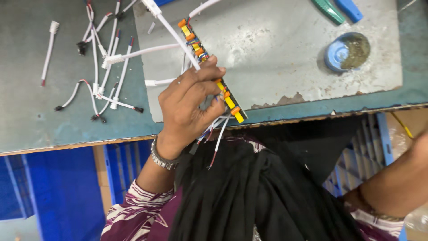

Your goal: The person solders white wire leads onto the terminals of a circuit board strip using a soldering iron, holding each wire in place with one hand while applying the iron with the other. They dip wires in flux, position new leads along the board, and continue soldering connections one after another.

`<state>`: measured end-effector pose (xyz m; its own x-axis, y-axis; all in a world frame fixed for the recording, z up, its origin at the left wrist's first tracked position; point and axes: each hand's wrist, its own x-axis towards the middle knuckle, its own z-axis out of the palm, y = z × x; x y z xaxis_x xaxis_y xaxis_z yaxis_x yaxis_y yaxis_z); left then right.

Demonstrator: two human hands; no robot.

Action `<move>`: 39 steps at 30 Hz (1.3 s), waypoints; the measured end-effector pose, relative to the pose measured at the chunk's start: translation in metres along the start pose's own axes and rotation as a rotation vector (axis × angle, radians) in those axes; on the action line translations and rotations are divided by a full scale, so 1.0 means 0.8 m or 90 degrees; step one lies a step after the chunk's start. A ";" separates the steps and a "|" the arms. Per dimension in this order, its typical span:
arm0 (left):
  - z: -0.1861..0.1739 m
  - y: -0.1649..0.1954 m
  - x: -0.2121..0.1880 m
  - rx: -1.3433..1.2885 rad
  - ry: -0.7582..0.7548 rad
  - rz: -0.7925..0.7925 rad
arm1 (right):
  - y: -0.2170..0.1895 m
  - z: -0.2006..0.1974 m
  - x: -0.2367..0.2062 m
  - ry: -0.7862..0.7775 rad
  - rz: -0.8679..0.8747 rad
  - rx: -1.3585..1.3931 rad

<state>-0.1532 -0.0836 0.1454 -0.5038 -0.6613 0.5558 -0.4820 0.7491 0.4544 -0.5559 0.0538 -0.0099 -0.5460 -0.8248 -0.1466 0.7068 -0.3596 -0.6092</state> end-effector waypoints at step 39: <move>0.020 -0.009 -0.001 -0.010 -0.010 -0.017 | 0.125 0.137 -0.018 -0.139 0.117 -0.098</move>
<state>-0.1608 -0.0889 0.1308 -0.5014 -0.6818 0.5326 -0.4842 0.7313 0.4804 -0.4283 -0.0184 0.0167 -0.2949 -0.9498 -0.1047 0.6988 -0.1396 -0.7015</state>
